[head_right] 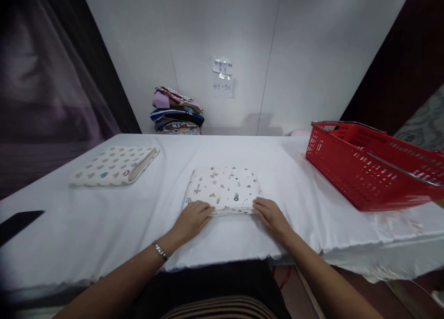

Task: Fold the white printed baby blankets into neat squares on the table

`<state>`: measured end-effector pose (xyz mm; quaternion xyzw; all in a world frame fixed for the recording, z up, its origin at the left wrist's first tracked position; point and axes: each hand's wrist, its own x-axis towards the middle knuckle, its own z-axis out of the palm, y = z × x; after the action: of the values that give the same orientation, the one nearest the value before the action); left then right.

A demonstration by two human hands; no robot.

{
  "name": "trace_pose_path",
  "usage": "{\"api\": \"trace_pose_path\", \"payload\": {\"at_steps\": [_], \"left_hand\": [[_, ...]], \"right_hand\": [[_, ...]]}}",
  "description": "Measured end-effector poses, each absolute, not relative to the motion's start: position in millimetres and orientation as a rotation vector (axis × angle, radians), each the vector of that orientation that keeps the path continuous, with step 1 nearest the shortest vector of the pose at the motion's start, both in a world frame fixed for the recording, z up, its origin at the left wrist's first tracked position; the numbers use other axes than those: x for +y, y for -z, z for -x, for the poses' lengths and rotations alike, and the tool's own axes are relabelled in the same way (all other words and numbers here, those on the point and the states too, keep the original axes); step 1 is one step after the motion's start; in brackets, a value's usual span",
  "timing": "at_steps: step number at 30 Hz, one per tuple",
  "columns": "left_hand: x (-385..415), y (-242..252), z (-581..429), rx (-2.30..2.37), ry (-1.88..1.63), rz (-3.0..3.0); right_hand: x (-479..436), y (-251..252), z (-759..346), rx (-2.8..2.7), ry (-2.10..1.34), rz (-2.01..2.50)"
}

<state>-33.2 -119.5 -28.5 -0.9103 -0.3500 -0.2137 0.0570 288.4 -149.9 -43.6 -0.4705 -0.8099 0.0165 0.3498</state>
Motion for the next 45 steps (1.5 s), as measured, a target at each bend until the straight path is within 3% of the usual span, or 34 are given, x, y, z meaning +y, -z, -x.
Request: {"api": "trace_pose_path", "payload": {"at_steps": [12,29,35,41,45], "left_hand": [[-116.8,31.7,33.8,-1.050,0.810,2.781],[-121.5,29.0,34.3,-1.191,0.971,2.861],[-108.3,20.6,48.5,-1.685,1.168,2.588],[-83.9,16.4,67.4,-2.577,0.933,2.278],[-70.8,12.4,62.4,-2.816,0.817,2.389]], "right_hand": [[-120.5,20.9,-285.3,-1.483,-0.531,1.854],[-124.0,35.0,-283.1,-1.496,-0.578,1.991],[-121.0,25.5,-283.7,-1.621,-0.686,2.090],[-114.9,21.2,-282.7,-1.876,-0.566,2.077],[-110.9,19.1,-282.3,-1.907,-0.517,2.097]]}}
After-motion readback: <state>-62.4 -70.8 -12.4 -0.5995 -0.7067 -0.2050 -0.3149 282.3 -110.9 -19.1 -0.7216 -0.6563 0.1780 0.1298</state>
